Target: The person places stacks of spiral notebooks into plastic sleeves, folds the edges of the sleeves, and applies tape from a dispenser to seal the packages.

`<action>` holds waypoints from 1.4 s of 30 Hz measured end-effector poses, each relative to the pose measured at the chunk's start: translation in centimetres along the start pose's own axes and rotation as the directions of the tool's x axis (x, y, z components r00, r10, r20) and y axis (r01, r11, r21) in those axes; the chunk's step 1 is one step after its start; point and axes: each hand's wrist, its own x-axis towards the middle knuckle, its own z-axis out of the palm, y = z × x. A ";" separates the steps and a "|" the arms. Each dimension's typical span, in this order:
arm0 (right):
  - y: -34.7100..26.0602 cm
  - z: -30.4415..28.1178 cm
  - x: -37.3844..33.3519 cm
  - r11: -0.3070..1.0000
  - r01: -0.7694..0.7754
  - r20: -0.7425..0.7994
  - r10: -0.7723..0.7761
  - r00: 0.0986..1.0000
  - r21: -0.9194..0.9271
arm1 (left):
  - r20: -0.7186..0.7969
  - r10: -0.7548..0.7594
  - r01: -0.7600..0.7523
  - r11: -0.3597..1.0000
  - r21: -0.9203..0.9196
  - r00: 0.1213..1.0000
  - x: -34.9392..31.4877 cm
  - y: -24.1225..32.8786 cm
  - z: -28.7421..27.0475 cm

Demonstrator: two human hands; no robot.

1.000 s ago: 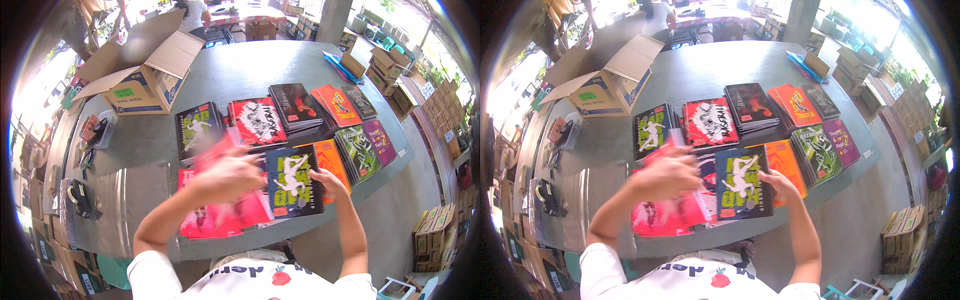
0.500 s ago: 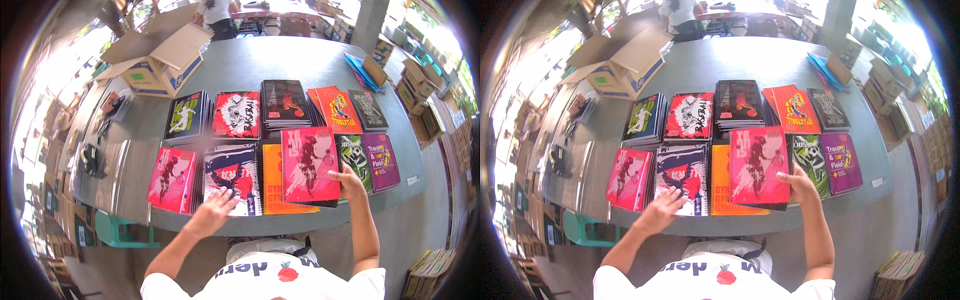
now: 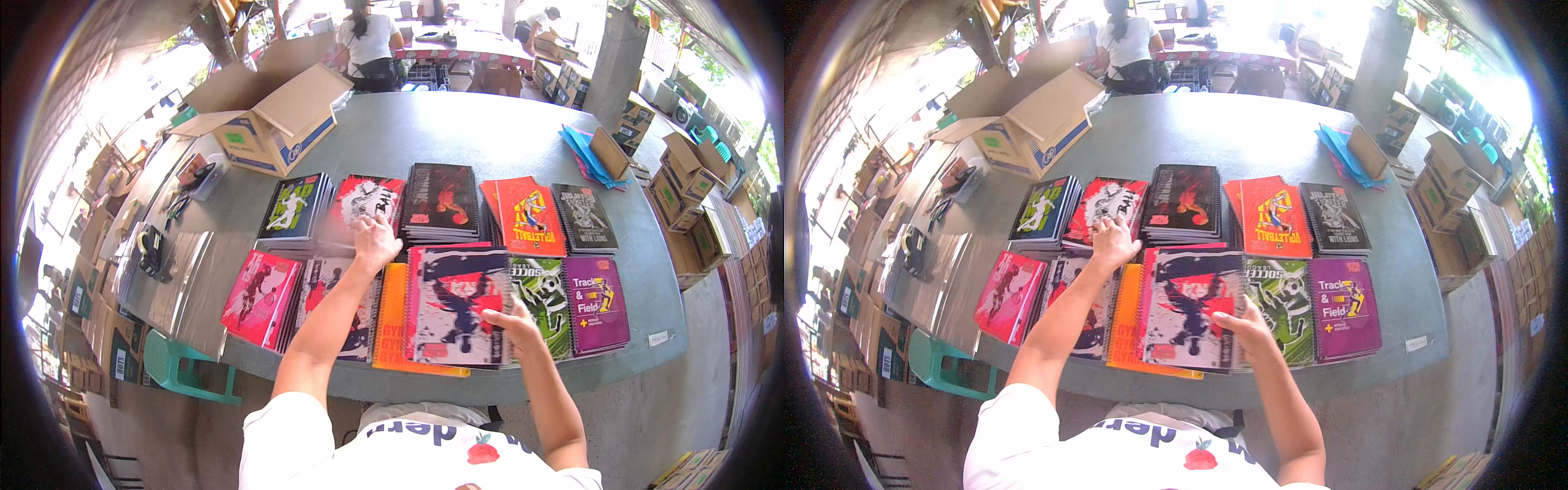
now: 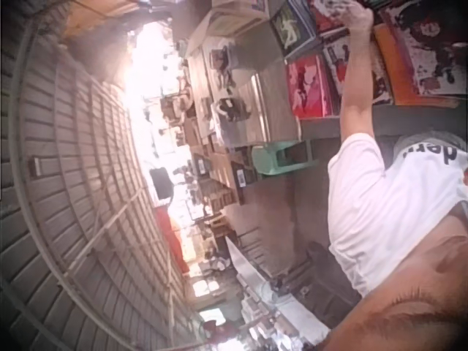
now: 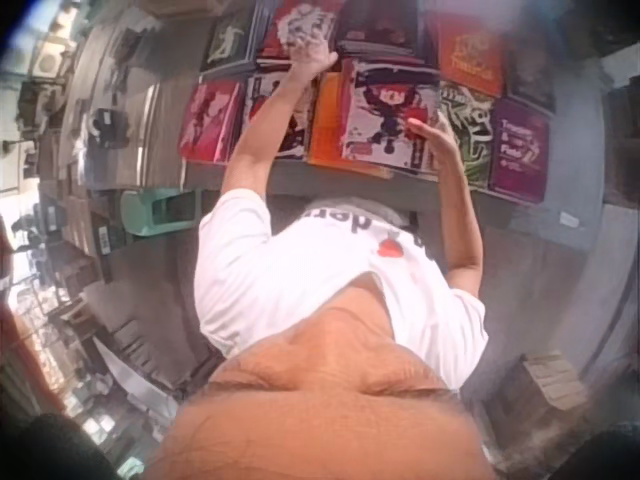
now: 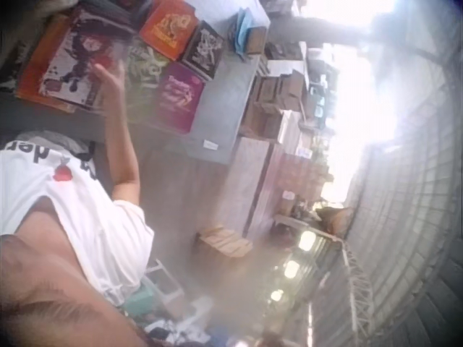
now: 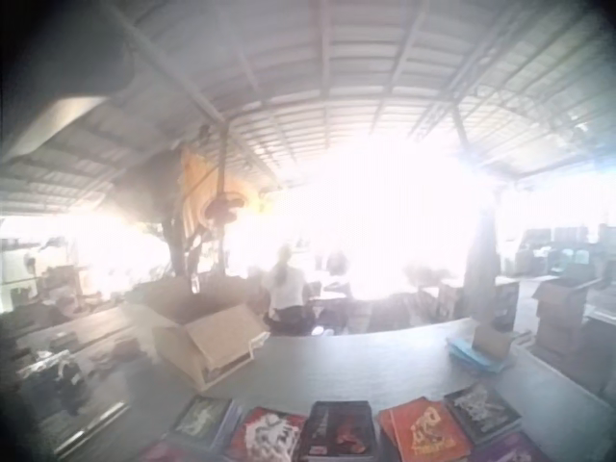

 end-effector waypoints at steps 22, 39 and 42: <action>-1.7 -10.9 -3.9 0.991 -0.100 -0.160 0.114 0.981 0.094 | 0.580 -0.146 0.445 0.793 -0.415 0.801 -8.2 2.0 -9.9; -1.9 -10.6 -5.0 0.965 -0.056 -0.094 0.082 0.992 0.254 | 0.473 0.189 0.014 0.920 -0.392 0.861 10.7 14.8 -1.5; -2.3 -11.4 -7.6 0.964 0.029 -0.149 0.012 0.989 0.266 | 0.506 0.158 -0.017 0.962 -0.273 0.848 11.4 14.3 -2.7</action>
